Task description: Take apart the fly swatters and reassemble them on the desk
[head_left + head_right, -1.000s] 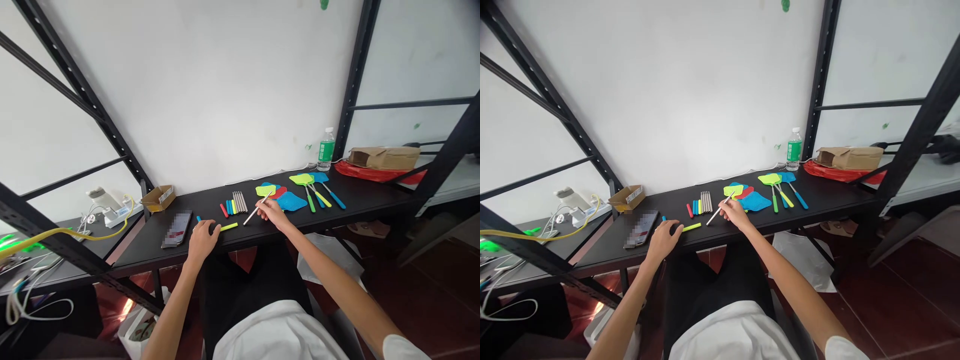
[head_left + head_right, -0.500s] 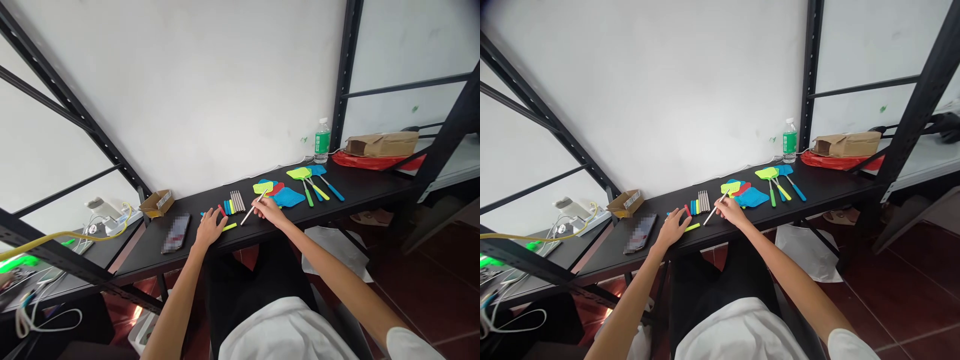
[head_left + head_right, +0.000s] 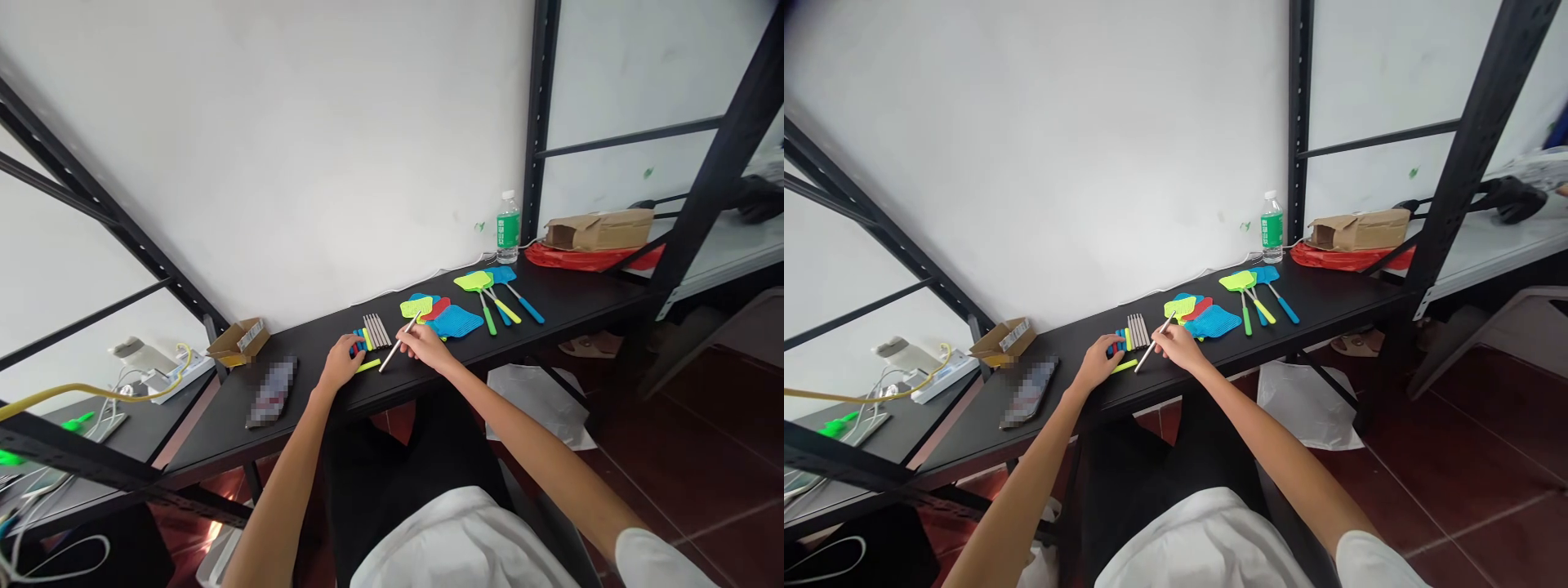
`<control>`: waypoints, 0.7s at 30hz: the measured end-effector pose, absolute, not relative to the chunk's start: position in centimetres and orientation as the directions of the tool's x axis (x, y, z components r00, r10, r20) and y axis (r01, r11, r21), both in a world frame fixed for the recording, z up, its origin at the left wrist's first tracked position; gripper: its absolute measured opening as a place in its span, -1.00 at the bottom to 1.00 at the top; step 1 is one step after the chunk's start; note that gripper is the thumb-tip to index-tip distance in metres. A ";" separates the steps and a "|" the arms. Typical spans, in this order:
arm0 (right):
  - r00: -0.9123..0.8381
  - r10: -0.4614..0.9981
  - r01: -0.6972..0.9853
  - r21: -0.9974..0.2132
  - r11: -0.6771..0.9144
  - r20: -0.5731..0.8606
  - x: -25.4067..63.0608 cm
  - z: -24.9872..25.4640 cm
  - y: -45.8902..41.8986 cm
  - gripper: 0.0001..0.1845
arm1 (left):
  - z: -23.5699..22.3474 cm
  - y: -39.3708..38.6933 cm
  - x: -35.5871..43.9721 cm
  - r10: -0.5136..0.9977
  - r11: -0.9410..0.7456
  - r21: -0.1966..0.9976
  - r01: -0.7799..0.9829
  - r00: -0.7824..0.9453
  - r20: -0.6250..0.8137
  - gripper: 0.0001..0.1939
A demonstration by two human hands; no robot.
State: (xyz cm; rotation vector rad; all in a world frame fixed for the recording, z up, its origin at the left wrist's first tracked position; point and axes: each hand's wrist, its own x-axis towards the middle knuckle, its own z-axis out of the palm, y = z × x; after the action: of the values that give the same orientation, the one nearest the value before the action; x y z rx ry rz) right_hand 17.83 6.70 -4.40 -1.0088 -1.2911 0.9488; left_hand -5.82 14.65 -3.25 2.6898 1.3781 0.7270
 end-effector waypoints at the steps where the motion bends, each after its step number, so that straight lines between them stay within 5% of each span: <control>1: 0.057 0.954 0.005 -0.956 0.295 0.294 17.8 -4.4 6.7 -0.78 | -3.2 14.9 -5.8 0.774 -0.608 0.239 0.757 0.500 0.388 -0.64; 15: 0.070 0.960 -0.042 -0.961 0.274 0.271 18.0 -4.5 6.7 -0.81 | -3.2 7.8 -8.2 0.741 -0.624 0.170 0.762 0.510 0.437 -0.60; 21: 0.060 0.958 -0.031 -0.959 0.281 0.279 18.0 -4.6 6.6 -0.80 | -3.7 5.3 -9.4 0.782 -0.587 0.252 0.769 0.458 0.422 -0.67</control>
State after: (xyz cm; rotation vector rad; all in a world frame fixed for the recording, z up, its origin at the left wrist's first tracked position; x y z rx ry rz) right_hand 18.02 6.57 -4.63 -0.9963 -1.2619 0.9776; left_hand -9.36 5.26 -3.70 2.6607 1.4160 0.7905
